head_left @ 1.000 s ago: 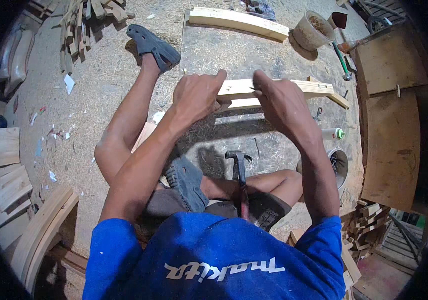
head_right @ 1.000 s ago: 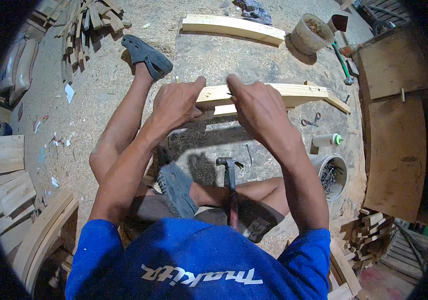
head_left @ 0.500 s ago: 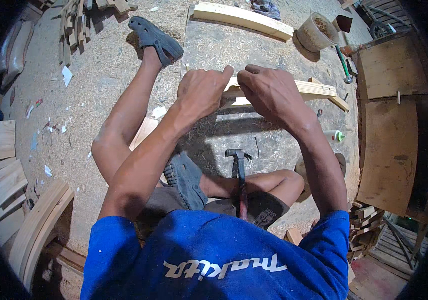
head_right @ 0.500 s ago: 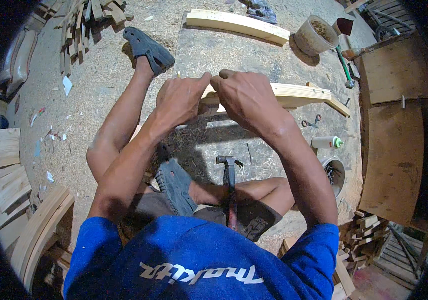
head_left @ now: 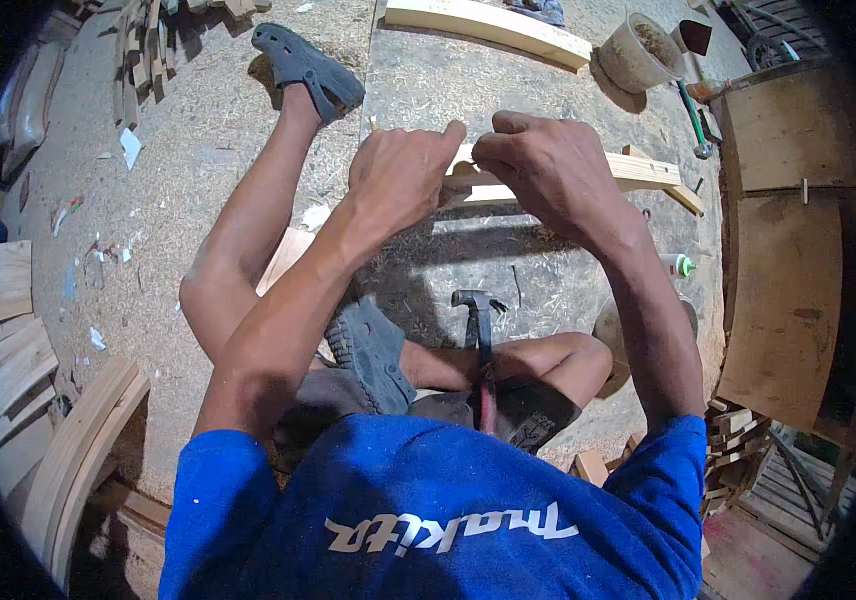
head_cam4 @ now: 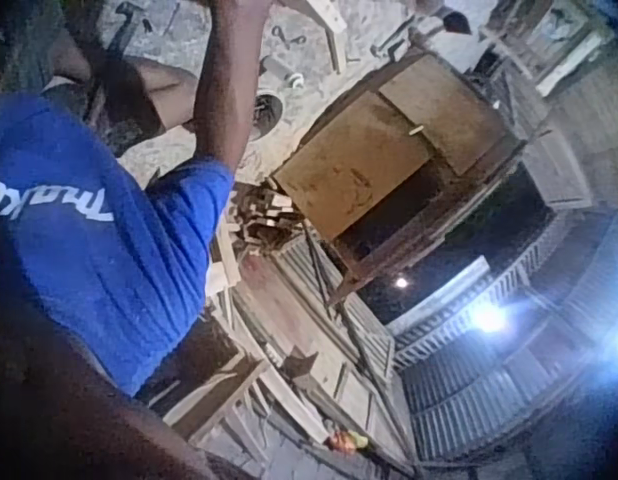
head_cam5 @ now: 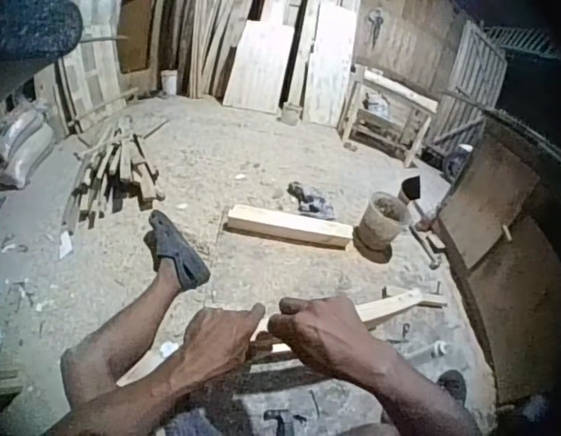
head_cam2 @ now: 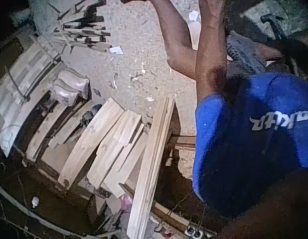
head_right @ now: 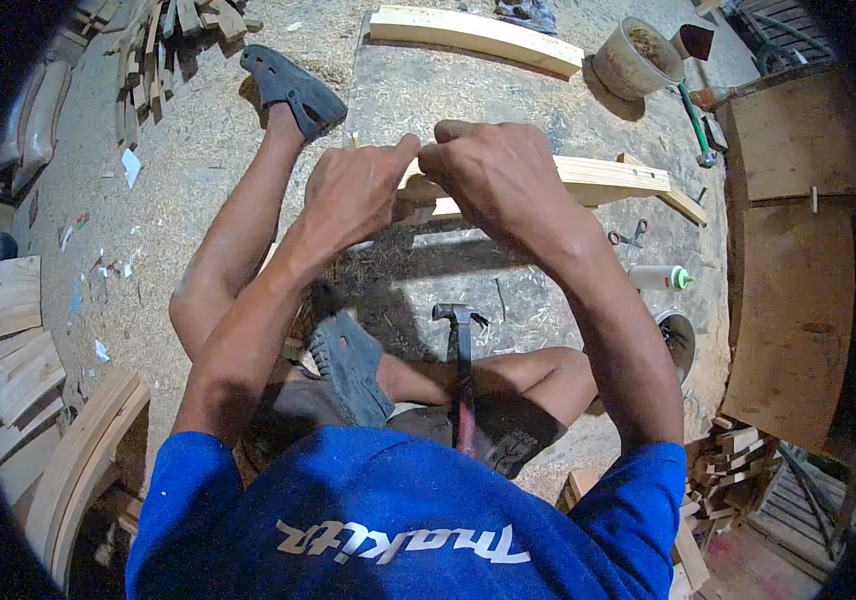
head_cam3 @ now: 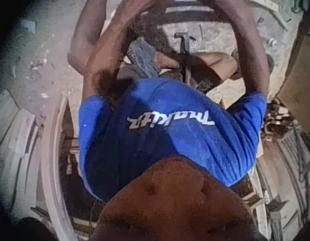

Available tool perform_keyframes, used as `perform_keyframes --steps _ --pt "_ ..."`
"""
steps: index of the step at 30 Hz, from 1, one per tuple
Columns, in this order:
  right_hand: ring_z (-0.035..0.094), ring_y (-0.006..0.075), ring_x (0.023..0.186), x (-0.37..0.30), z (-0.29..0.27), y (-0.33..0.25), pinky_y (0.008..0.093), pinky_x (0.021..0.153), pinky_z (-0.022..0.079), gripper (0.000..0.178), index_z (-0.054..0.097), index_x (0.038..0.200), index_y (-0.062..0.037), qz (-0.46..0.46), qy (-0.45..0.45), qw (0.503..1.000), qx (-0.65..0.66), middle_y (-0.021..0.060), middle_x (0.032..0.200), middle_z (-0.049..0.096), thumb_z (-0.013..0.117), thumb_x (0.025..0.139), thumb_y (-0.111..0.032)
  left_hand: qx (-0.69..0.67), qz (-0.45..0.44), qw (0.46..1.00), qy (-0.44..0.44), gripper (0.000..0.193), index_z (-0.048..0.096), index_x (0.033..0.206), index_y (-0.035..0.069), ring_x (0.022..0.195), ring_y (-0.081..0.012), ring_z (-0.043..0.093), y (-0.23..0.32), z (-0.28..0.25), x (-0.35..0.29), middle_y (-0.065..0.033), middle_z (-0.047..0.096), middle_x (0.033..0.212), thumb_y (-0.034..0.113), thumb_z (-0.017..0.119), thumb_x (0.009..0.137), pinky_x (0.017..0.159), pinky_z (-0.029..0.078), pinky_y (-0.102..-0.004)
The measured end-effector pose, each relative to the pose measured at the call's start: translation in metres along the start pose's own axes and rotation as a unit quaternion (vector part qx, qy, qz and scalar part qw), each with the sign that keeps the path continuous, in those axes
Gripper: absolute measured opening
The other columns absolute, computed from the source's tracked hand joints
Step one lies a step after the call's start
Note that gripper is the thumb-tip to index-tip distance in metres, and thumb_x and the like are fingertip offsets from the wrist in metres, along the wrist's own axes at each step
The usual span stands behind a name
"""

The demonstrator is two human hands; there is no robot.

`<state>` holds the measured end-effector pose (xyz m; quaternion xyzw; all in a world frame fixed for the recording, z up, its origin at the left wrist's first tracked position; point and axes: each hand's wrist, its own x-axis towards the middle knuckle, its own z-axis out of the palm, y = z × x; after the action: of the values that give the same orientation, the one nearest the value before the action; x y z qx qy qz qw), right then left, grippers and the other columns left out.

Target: Hammering nails into wood pieces to assemble a frame.

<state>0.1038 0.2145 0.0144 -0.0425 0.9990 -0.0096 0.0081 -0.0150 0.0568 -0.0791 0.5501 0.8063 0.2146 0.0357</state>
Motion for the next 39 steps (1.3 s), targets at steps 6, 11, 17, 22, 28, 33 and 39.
perform_keyframes --steps 6,11,17,22,28,33,39 --pt "0.072 0.0352 0.088 0.004 0.009 0.005 0.0473 0.074 0.056 0.013 0.075 0.101 -0.0078 -0.004 -0.015 1.000 0.011 0.0107 0.094 0.071 0.067 0.096 -0.017 0.013 0.014 0.999 0.030 0.033 0.062 0.117 0.002 0.078 -0.0411 0.078 -0.001 0.004 -0.001 -0.0216 0.075 0.078 0.008 0.073 0.087 0.065 0.061 -0.0520" --pt "0.070 0.0427 0.082 0.016 0.018 0.003 0.0522 0.072 0.055 0.007 0.068 0.093 -0.0012 -0.063 0.084 0.991 0.088 0.0199 0.081 0.068 0.063 0.094 -0.006 -0.033 -0.013 0.999 0.014 0.024 0.074 0.110 0.001 0.081 -0.0419 0.077 -0.004 0.003 -0.002 -0.0235 0.075 0.081 0.013 0.071 0.089 0.070 0.061 -0.0521" --pt "0.073 0.0475 0.088 0.032 0.014 -0.010 0.0532 0.074 0.056 0.010 0.067 0.098 0.0044 0.013 -0.025 0.997 0.078 0.0301 0.087 0.070 0.061 0.092 0.000 -0.090 -0.022 0.996 0.010 0.021 0.079 0.096 0.005 0.081 -0.0448 0.076 -0.006 -0.006 -0.003 -0.0250 0.075 0.082 0.024 0.074 0.090 0.073 0.059 -0.0552" --pt "0.076 0.0471 0.092 0.027 0.014 -0.025 0.0525 0.078 0.060 0.013 0.072 0.094 0.0066 0.043 -0.023 0.995 0.086 0.0336 0.090 0.072 0.069 0.092 -0.006 -0.045 -0.018 0.999 0.000 0.024 0.078 0.094 0.007 0.081 -0.0462 0.075 -0.007 -0.001 -0.005 -0.0258 0.074 0.081 0.029 0.077 0.087 0.073 0.058 -0.0569" --pt "0.074 0.0477 0.091 0.020 0.020 -0.030 0.0527 0.082 0.060 0.033 0.064 0.115 0.0062 0.120 -0.044 0.987 0.101 0.0313 0.095 0.074 0.075 0.093 -0.016 0.005 0.016 1.000 0.015 0.036 0.073 0.112 0.007 0.082 -0.0455 0.075 -0.004 -0.001 -0.004 -0.0238 0.076 0.083 0.028 0.081 0.084 0.072 0.059 -0.0555" --pt "0.072 0.0255 0.082 -0.073 0.072 0.004 0.0418 0.075 0.056 0.045 0.066 0.124 0.0021 0.221 0.191 0.831 0.473 0.0166 0.089 0.075 0.078 0.100 -0.034 0.048 0.017 0.999 -0.003 0.050 0.060 0.111 0.005 0.083 -0.0458 0.075 0.002 -0.001 -0.002 -0.0225 0.076 0.085 0.028 0.089 0.077 0.071 0.059 -0.0566" --pt "0.074 0.0453 0.090 -0.189 0.241 0.012 0.0522 0.082 0.059 0.035 0.077 0.100 0.0025 0.407 -0.041 0.887 0.213 0.0268 0.095 0.076 0.080 0.093 -0.032 0.047 -0.001 0.998 -0.038 0.052 0.061 0.113 0.007 0.091 -0.0456 0.075 0.003 -0.008 -0.003 -0.0238 0.076 0.090 0.030 0.091 0.077 0.076 0.058 -0.0560"
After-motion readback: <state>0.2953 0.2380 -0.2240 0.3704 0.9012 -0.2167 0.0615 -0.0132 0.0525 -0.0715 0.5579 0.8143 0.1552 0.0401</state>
